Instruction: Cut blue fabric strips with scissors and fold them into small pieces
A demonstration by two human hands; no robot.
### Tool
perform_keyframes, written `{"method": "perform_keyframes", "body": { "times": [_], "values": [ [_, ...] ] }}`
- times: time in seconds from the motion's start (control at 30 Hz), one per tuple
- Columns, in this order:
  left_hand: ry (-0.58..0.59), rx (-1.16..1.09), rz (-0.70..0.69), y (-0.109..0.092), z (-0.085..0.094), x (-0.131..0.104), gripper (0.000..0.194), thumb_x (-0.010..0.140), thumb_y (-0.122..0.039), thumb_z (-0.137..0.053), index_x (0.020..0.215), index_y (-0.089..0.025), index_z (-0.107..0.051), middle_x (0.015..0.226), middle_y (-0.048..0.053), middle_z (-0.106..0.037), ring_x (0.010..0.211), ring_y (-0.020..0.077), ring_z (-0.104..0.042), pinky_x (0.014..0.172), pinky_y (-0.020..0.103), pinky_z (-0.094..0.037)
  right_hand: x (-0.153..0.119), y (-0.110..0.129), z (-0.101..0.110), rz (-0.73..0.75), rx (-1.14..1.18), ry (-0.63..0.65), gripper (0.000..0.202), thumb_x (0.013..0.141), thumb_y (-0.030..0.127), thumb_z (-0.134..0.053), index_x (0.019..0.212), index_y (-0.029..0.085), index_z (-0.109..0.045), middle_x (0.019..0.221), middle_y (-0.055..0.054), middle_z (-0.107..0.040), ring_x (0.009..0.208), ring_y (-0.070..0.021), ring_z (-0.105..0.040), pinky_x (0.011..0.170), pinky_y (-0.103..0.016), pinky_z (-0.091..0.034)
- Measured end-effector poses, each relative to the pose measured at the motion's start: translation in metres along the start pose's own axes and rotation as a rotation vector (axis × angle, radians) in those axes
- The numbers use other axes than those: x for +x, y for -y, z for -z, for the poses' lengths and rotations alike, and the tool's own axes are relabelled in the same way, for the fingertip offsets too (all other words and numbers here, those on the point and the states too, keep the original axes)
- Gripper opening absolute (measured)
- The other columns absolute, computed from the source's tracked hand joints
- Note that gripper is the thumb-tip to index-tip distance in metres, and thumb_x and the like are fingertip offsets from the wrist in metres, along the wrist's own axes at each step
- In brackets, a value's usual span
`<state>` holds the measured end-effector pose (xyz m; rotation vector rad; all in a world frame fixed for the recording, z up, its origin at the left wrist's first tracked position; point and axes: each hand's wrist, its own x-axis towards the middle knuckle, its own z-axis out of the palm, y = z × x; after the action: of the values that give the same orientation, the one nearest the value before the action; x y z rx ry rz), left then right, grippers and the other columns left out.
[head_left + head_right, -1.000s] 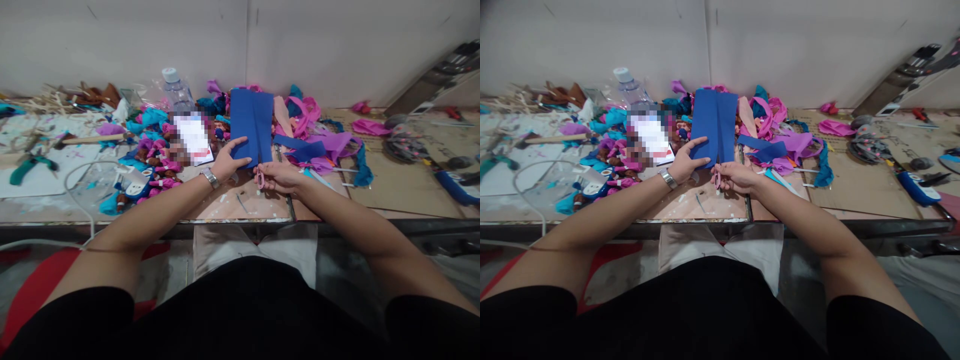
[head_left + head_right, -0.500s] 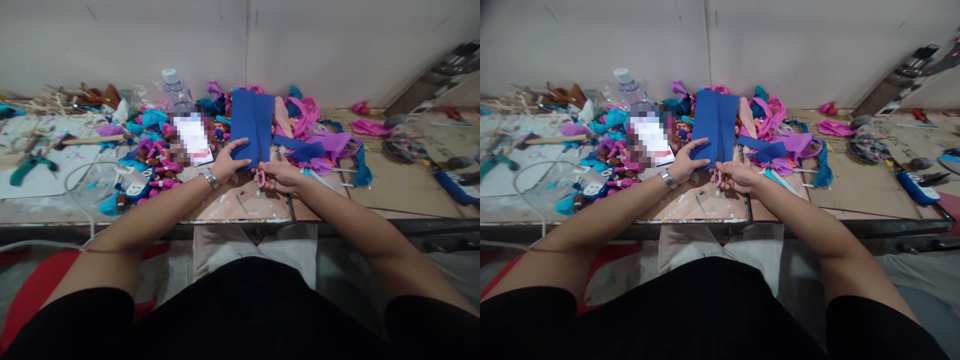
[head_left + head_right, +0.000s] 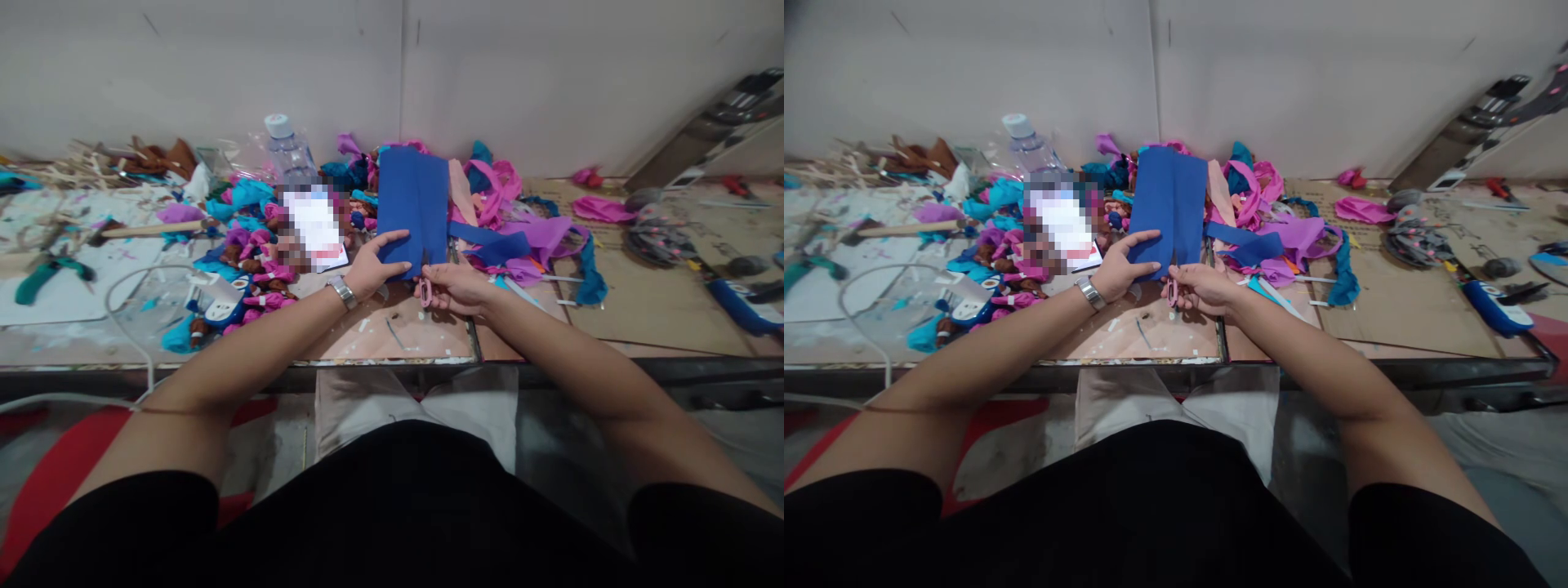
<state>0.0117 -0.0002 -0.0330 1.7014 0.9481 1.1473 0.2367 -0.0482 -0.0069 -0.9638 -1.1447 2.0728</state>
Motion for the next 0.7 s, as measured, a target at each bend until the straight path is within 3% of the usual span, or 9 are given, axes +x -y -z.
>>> {"method": "perform_keyframes", "body": {
  "times": [0.43, 0.57, 0.7],
  "values": [
    [-0.004, 0.0, 0.002, -0.0025, -0.0014, -0.0011, 0.073, 0.071, -0.034, -0.09, 0.139, -0.02, -0.068, 0.149, 0.013, -0.065, 0.134, 0.0323, -0.065, 0.117, 0.051, -0.055, 0.0034, -0.0034, 0.0017, 0.011, 0.021, -0.038, 0.025, 0.11, 0.026, -0.055, 0.091, 0.012, -0.064, 0.073, -0.008, -0.077, 0.045, -0.009, -0.064, 0.038, -0.014, -0.049],
    [-0.011, -0.003, 0.01, -0.0043, -0.0011, -0.0013, 0.073, 0.071, -0.033, -0.09, 0.14, -0.021, -0.068, 0.148, 0.012, -0.066, 0.135, 0.0321, -0.064, 0.118, 0.051, -0.054, 0.0018, -0.0021, 0.0017, 0.007, 0.009, -0.026, 0.034, 0.111, 0.033, -0.054, 0.089, 0.01, -0.067, 0.07, -0.009, -0.076, 0.044, -0.0085, -0.062, 0.039, -0.013, -0.049],
    [0.003, 0.009, 0.0, -0.0037, -0.0007, -0.0009, 0.075, 0.071, -0.033, -0.091, 0.141, -0.02, -0.067, 0.148, 0.013, -0.066, 0.135, 0.0324, -0.064, 0.12, 0.051, -0.052, -0.0003, 0.0, 0.0006, 0.021, 0.04, -0.049, 0.035, 0.112, 0.029, -0.049, 0.087, 0.011, -0.065, 0.074, -0.01, -0.077, 0.045, -0.009, -0.063, 0.039, -0.014, -0.049]
  ]
}}
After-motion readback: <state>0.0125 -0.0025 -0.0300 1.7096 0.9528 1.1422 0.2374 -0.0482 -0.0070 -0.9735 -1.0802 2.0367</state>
